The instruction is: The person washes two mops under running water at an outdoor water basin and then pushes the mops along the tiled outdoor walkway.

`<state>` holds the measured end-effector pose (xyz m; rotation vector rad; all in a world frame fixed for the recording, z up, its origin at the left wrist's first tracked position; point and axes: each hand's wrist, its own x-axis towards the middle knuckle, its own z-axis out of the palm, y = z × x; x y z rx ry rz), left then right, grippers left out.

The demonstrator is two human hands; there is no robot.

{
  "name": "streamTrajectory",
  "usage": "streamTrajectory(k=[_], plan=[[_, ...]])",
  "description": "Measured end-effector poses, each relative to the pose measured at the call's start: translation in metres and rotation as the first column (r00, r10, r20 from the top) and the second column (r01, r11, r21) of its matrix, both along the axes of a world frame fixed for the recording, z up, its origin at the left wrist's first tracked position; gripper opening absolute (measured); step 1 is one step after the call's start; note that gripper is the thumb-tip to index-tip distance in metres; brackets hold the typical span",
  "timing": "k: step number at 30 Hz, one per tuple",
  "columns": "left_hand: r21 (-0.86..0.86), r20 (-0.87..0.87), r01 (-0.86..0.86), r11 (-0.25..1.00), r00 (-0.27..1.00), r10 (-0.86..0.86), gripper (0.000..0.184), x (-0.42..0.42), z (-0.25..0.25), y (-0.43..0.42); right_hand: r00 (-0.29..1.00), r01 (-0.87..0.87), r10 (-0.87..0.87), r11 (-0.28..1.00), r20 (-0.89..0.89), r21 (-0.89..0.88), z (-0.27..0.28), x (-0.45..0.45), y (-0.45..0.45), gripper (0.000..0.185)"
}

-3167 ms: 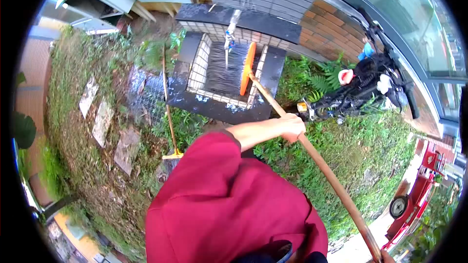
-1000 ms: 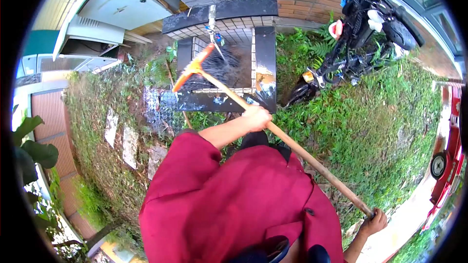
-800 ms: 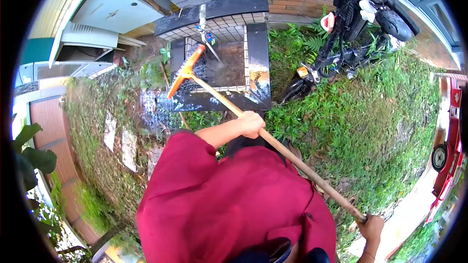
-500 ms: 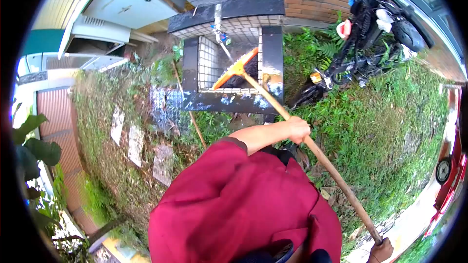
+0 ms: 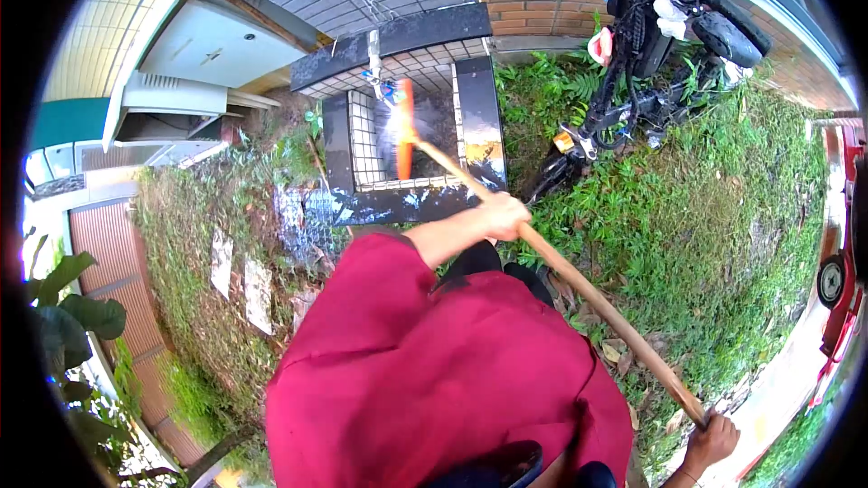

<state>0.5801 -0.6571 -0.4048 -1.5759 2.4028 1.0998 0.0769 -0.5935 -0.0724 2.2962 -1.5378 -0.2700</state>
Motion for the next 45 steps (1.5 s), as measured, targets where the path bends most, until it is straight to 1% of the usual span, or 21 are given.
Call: streamTrajectory(k=[1,2,5,8,10,12,14,16,20,25,29,31,32,33,34,36,39,40,42,44,45], plan=[[0.023,-0.016,-0.031,0.999,0.999,0.031,0.011,-0.017,0.003,-0.01,0.999,0.01,-0.011,1.0,-0.051,-0.023,0.012,0.007,0.001,0.031],[-0.067,-0.087,-0.068,0.995,0.994,0.063,0.01,-0.028,-0.011,-0.011,0.995,0.016,-0.02,0.999,-0.102,-0.046,0.02,0.012,0.001,0.032],[-0.135,-0.134,-0.191,0.972,0.976,0.174,0.008,-0.017,-0.005,-0.009,0.986,-0.124,0.103,0.978,-0.134,-0.165,0.026,0.021,-0.024,0.035],[-0.218,-0.129,-0.273,0.937,0.96,0.249,0.008,0.003,0.024,-0.005,0.962,-0.228,0.179,0.942,-0.204,-0.246,0.041,0.018,-0.064,0.028],[-0.224,-0.107,-0.32,0.921,0.947,0.303,0.009,0.008,0.055,0.004,0.961,-0.271,0.229,0.888,-0.153,-0.371,0.044,0.007,-0.095,0.025],[-0.246,-0.089,-0.317,0.916,0.948,0.305,0.01,0.011,0.073,0.018,0.967,-0.252,0.22,0.887,-0.125,-0.388,0.044,-0.015,-0.12,0.022],[-0.242,-0.028,-0.304,0.921,0.951,0.307,0.011,0.017,0.097,0.027,0.952,-0.293,0.304,0.854,-0.045,-0.43,0.033,-0.018,-0.146,0.019],[-0.234,0.02,-0.285,0.929,0.954,0.298,0.012,0.033,0.103,0.032,0.946,-0.254,0.31,0.889,0.093,-0.381,-0.003,-0.027,-0.155,0.022],[-0.106,0.164,-0.177,0.978,0.967,0.193,0.013,0.067,0.105,0.034,0.965,-0.149,0.201,0.949,0.169,-0.276,-0.076,-0.003,-0.142,0.031],[-0.008,0.166,-0.121,0.993,0.979,0.12,0.013,0.059,0.128,0.026,0.953,-0.048,0.112,0.974,0.281,-0.223,-0.092,-0.011,-0.128,0.034],[0.012,0.229,-0.111,0.994,0.968,0.105,0.011,0.064,0.149,0.02,0.955,-0.05,0.081,0.992,0.285,-0.113,-0.136,-0.028,-0.137,0.034],[0.048,0.366,-0.198,0.979,0.915,0.167,0.008,0.071,0.165,0.018,0.937,-0.057,0.066,0.998,0.342,-0.037,-0.186,-0.028,-0.145,0.034],[-0.001,0.412,-0.226,0.974,0.887,0.206,0.007,0.079,0.162,0.021,0.936,-0.054,0.052,0.999,0.349,-0.005,-0.204,-0.013,-0.148,0.032],[-0.137,0.397,-0.232,0.963,0.878,0.268,0.006,0.093,0.145,0.031,0.927,-0.078,0.05,0.995,0.372,0.061,-0.222,0.0,-0.153,0.029],[-0.115,0.469,-0.25,0.961,0.839,0.275,0.005,0.1,0.146,0.03,0.918,-0.095,0.024,0.982,0.396,0.161,-0.242,0.01,-0.156,0.026],[-0.231,0.493,-0.266,0.936,0.797,0.348,0.007,0.118,0.117,0.04,0.927,-0.145,0.03,0.948,0.374,0.283,-0.273,0.034,-0.16,0.015],[-0.365,0.405,-0.31,0.878,0.796,0.45,0.008,0.121,0.056,0.042,0.96,-0.156,0.052,0.914,0.275,0.375,-0.3,0.043,-0.179,0.011],[-0.334,0.418,-0.315,0.888,0.795,0.439,0.009,0.115,0.029,0.041,0.974,-0.155,0.07,0.899,0.214,0.409,-0.305,0.034,-0.19,0.013],[-0.056,0.554,-0.446,0.893,0.731,0.399,0.015,0.084,-0.007,0.027,0.988,-0.149,0.116,0.874,0.098,0.464,-0.316,0.026,-0.214,0.017],[-0.105,0.529,-0.514,0.852,0.696,0.485,0.027,0.053,-0.06,0.041,0.991,-0.104,0.133,0.784,-0.002,0.612,-0.318,0.059,-0.216,0.028],[-0.119,0.382,-0.625,0.771,0.688,0.617,0.035,0.036,-0.058,0.05,0.987,-0.109,0.161,0.753,-0.021,0.649,-0.33,0.085,-0.212,0.031]])
